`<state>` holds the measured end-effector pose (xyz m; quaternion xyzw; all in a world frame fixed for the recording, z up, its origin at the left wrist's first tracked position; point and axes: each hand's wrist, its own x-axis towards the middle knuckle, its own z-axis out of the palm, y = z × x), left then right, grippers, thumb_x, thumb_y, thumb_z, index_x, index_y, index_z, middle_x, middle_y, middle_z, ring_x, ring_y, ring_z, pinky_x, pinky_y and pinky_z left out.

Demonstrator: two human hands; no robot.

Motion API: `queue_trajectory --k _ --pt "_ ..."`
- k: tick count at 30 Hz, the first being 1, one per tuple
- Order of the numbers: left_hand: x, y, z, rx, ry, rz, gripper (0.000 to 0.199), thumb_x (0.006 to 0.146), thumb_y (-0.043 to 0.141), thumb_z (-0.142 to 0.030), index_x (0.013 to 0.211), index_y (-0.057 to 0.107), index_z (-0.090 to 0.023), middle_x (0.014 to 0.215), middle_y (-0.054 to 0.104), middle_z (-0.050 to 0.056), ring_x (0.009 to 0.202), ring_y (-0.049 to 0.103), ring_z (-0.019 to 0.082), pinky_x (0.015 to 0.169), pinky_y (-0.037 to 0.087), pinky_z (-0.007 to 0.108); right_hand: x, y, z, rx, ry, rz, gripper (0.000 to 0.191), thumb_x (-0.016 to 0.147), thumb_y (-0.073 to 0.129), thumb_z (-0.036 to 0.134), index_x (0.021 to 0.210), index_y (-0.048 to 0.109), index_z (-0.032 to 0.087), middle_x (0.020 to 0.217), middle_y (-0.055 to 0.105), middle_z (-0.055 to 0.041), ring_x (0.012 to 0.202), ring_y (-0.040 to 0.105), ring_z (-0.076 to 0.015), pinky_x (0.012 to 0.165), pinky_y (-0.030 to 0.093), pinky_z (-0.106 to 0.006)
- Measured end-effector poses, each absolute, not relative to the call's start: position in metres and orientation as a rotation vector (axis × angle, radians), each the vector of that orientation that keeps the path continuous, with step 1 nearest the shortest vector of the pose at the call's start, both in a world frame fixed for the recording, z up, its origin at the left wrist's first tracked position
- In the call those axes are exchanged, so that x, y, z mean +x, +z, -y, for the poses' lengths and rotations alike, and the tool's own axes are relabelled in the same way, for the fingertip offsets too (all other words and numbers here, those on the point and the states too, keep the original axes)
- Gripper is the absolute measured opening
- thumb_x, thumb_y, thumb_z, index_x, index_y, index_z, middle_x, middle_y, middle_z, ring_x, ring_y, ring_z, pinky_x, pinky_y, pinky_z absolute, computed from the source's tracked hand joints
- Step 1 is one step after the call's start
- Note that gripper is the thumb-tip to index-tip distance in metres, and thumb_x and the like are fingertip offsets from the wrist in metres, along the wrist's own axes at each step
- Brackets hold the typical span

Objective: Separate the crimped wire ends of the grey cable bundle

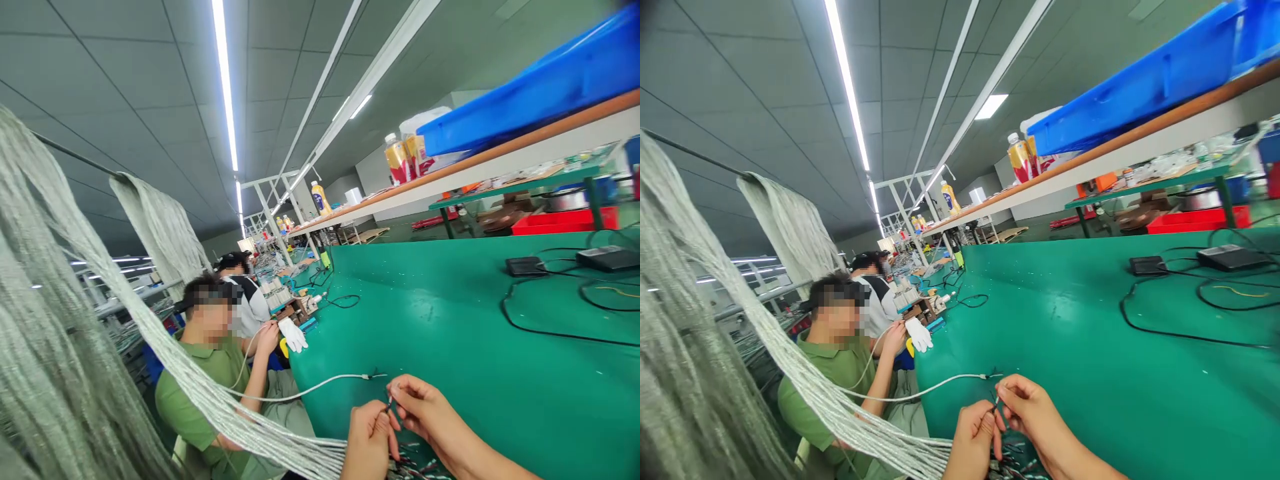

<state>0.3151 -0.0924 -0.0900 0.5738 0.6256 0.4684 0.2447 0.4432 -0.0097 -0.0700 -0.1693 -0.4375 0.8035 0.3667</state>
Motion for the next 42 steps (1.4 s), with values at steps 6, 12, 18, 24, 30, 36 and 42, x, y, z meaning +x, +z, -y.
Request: queue_trajectory --k 6,12,18,24,30,36,42 --pt "0.317 -0.095 0.091 1.457 1.347 -1.675 0.05 0.094 0.036 -0.058 0.081 0.058 -0.016 0.044 0.045 -0.005 0.044 0.042 0.012 0.066 0.039 0.027 0.439 -0.08 -0.006 -0.461 1.953 1.292 0.046 0.059 0.082 0.058 0.076 0.064 0.019 0.055 0.06 0.0002 0.05 0.053 -0.0153 0.049 0.033 -0.025" --pt "0.317 -0.098 0.087 1.408 1.369 -1.669 0.056 0.087 0.036 -0.07 0.075 0.054 -0.018 0.042 0.04 -0.006 0.037 0.038 0.011 0.049 0.028 0.026 0.438 -0.089 -0.013 -0.52 1.821 1.398 0.044 0.067 0.071 0.064 0.069 0.066 0.02 0.058 0.061 -0.003 0.051 0.05 -0.0167 0.05 0.037 -0.028" --pt "0.317 -0.098 0.087 1.427 1.363 -1.704 0.058 0.086 0.032 -0.072 0.076 0.053 -0.019 0.042 0.041 -0.004 0.04 0.039 0.013 0.057 0.036 0.028 0.443 -0.091 -0.01 -0.576 1.343 1.628 0.034 0.076 0.063 0.054 0.065 0.059 0.023 0.071 0.064 -0.0051 0.071 0.059 -0.0225 0.067 0.046 -0.032" --pt "0.317 -0.094 0.09 1.463 1.367 -1.681 0.055 0.09 0.033 -0.066 0.078 0.055 -0.017 0.043 0.043 -0.004 0.042 0.041 0.014 0.063 0.038 0.029 0.448 -0.083 -0.002 -0.549 1.255 1.724 0.026 0.082 0.06 0.045 0.069 0.052 0.023 0.087 0.067 -0.0064 0.079 0.061 -0.0225 0.07 0.046 -0.032" --pt "0.315 -0.094 0.092 1.488 1.352 -1.694 0.047 0.095 0.036 -0.055 0.08 0.059 -0.016 0.044 0.046 -0.005 0.045 0.044 0.012 0.077 0.041 0.031 0.45 -0.073 0.002 -0.537 1.363 1.743 0.02 0.08 0.06 0.042 0.08 0.057 0.023 0.073 0.063 -0.0019 0.069 0.057 -0.0196 0.065 0.042 -0.03" --pt "0.312 -0.102 0.089 1.523 1.361 -1.713 0.053 0.094 0.034 -0.061 0.078 0.058 -0.016 0.044 0.046 -0.005 0.044 0.044 0.012 0.084 0.041 0.033 0.445 -0.073 -0.018 -0.344 1.828 1.591 0.031 0.062 0.077 0.039 0.072 0.055 0.02 0.054 0.052 0.0048 0.05 0.047 -0.0123 0.052 0.033 -0.025" --pt "0.315 -0.101 0.092 1.532 1.37 -1.716 0.048 0.096 0.035 -0.054 0.084 0.06 -0.015 0.048 0.049 -0.005 0.048 0.046 0.012 0.089 0.039 0.033 0.455 -0.074 -0.01 -0.405 2.262 1.149 0.037 0.065 0.079 0.029 0.094 0.055 0.023 0.071 0.065 0.0013 0.06 0.058 -0.0124 0.059 0.04 -0.023"
